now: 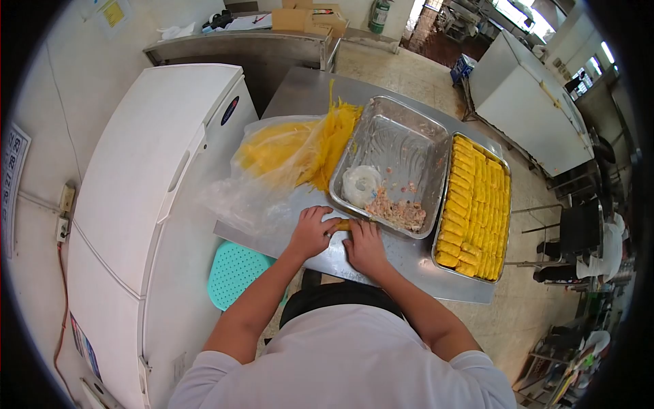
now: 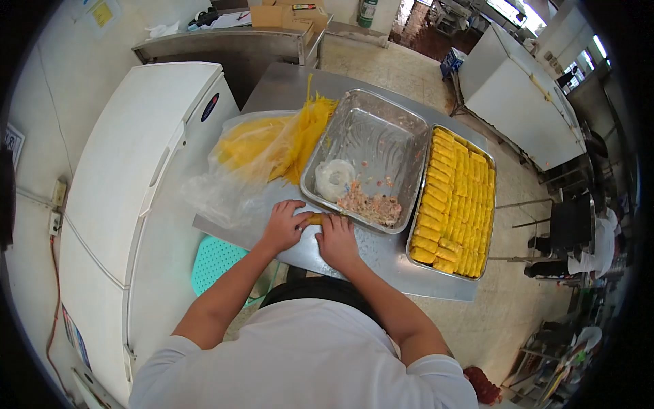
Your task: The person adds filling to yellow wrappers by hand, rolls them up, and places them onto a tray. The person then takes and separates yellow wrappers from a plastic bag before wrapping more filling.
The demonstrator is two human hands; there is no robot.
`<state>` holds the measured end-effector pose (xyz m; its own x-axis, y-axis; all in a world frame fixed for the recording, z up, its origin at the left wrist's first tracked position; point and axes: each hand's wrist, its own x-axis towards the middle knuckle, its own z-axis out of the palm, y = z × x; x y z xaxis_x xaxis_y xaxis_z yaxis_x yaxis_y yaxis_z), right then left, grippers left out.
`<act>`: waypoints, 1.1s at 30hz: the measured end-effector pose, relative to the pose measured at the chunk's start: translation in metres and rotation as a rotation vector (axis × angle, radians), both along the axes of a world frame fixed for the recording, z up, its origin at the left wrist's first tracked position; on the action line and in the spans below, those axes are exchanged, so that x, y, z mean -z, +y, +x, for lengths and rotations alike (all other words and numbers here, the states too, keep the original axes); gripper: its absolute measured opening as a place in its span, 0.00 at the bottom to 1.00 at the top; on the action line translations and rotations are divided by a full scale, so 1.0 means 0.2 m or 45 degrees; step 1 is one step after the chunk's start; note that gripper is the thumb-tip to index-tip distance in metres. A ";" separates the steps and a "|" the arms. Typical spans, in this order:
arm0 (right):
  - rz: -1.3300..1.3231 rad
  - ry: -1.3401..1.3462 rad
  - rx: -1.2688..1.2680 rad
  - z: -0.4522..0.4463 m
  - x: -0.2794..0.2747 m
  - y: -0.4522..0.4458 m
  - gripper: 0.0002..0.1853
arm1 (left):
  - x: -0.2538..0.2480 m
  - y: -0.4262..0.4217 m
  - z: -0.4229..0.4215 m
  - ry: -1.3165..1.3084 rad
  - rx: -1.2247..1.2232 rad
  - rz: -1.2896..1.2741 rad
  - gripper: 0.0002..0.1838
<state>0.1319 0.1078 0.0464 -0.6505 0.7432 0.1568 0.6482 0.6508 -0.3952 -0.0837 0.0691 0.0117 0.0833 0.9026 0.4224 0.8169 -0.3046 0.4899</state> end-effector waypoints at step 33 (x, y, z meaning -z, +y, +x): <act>-0.423 0.354 0.828 1.27 -0.73 0.41 0.23 | -0.01 -0.16 -0.02 -0.157 -0.439 -0.098 0.23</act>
<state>0.3859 0.1893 0.1915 -0.0378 0.9982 -0.0476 0.7076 -0.0070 -0.7066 -0.0871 0.0377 0.0141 -0.2787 0.8983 0.3397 0.7984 0.0201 0.6018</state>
